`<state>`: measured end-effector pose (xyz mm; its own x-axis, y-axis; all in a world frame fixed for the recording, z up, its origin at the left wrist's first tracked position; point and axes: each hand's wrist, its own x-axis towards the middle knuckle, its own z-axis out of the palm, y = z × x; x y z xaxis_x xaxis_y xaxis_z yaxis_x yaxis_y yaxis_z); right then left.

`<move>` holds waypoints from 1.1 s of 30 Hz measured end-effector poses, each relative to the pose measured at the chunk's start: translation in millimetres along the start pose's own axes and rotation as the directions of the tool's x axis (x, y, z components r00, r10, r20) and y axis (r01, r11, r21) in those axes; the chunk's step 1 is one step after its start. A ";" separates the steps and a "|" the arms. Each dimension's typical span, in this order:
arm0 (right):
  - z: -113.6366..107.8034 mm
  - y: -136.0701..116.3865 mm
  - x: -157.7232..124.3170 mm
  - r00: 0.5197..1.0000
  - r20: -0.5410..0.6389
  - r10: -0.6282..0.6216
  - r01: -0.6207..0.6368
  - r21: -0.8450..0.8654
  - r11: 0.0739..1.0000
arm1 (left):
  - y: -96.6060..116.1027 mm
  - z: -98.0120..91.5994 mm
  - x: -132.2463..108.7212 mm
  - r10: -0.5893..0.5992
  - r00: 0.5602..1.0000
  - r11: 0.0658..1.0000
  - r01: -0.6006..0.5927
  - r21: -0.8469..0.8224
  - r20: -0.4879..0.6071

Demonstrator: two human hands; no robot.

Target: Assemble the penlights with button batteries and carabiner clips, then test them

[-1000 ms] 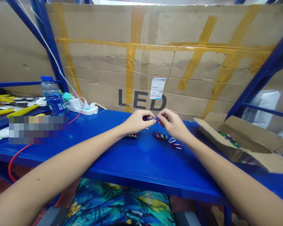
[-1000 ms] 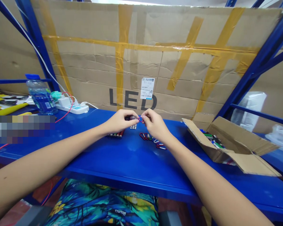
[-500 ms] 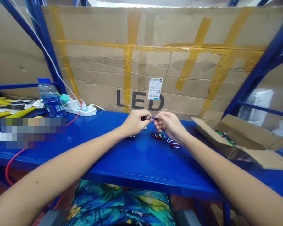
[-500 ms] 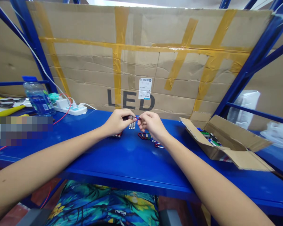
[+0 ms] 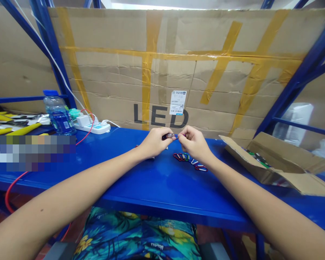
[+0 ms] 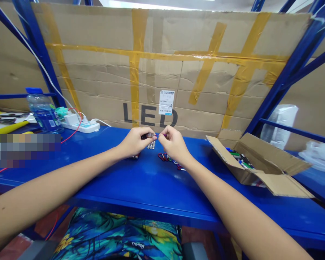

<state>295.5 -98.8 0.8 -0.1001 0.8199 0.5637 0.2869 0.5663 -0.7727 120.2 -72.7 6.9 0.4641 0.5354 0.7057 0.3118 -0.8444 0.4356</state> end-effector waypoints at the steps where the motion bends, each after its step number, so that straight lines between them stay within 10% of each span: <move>1: -0.7 0.6 0.0 1.000 -0.011 -0.026 0.025 -0.056 0.998 | -0.6 0.5 -0.1 -0.021 1.000 1.000 0.021 -0.007 0.014; 11: -13.3 -1.3 1.2 0.954 0.077 -0.290 0.281 -0.574 0.769 | 0.1 2.2 -2.2 -0.018 0.998 1.000 0.018 0.009 0.055; 33: -5.1 -5.8 -2.2 0.878 0.382 -0.288 0.461 -0.836 0.298 | 0.6 0.7 -3.0 0.014 0.996 0.942 -0.044 0.334 0.093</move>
<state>299.0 -104.3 5.5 -0.5343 0.5891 0.6062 0.8356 0.4761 0.2739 119.5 -74.7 4.6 0.5432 0.5230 0.6568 0.5498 -0.8128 0.1925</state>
